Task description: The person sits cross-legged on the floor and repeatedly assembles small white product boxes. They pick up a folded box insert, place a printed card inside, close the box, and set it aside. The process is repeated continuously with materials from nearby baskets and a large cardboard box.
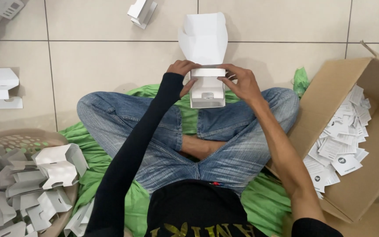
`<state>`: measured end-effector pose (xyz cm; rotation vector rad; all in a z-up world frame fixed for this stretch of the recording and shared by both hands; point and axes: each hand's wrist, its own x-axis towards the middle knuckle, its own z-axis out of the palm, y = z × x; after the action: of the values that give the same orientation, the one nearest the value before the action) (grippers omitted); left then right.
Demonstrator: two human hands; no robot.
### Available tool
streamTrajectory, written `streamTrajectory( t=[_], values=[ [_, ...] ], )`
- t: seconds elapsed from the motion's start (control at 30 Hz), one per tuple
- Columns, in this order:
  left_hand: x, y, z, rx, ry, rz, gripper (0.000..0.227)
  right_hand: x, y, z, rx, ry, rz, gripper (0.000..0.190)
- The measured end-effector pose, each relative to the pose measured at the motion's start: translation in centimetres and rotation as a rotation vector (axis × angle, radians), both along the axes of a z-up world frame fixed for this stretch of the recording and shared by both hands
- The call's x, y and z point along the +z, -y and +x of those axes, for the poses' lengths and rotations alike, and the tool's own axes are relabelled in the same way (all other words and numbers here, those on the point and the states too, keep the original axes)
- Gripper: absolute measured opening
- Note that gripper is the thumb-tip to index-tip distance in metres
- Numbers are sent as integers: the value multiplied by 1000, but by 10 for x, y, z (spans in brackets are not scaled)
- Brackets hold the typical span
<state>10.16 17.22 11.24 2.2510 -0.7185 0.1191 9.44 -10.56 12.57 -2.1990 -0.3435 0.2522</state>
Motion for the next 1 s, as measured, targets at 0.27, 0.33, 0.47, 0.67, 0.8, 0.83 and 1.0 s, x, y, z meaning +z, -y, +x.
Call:
streamTrajectory(
  t=[0.27, 0.33, 0.47, 0.67, 0.8, 0.83, 1.0],
  values=[
    [-48, 24, 11, 67, 112, 346, 20, -3, -28, 0, 59, 306, -278, 28],
    [-66, 31, 8, 140, 223, 384, 19, -12, -31, -3, 98, 366, -325, 26],
    [-76, 37, -6, 236, 201, 276, 22, -4, -35, -10, 133, 420, -389, 20],
    [23, -25, -116, 542, 72, -95, 50, 53, -93, -43, 158, 331, -119, 30],
    [39, -92, -221, 821, 158, -151, 45, 84, -173, -69, 322, 226, 101, 29],
    [47, -104, -254, 876, 158, -139, 45, 90, -200, -81, 376, 218, 114, 29],
    [63, -96, -433, 1208, -161, -85, 45, 123, -316, -174, 942, 72, 265, 29]
  ],
)
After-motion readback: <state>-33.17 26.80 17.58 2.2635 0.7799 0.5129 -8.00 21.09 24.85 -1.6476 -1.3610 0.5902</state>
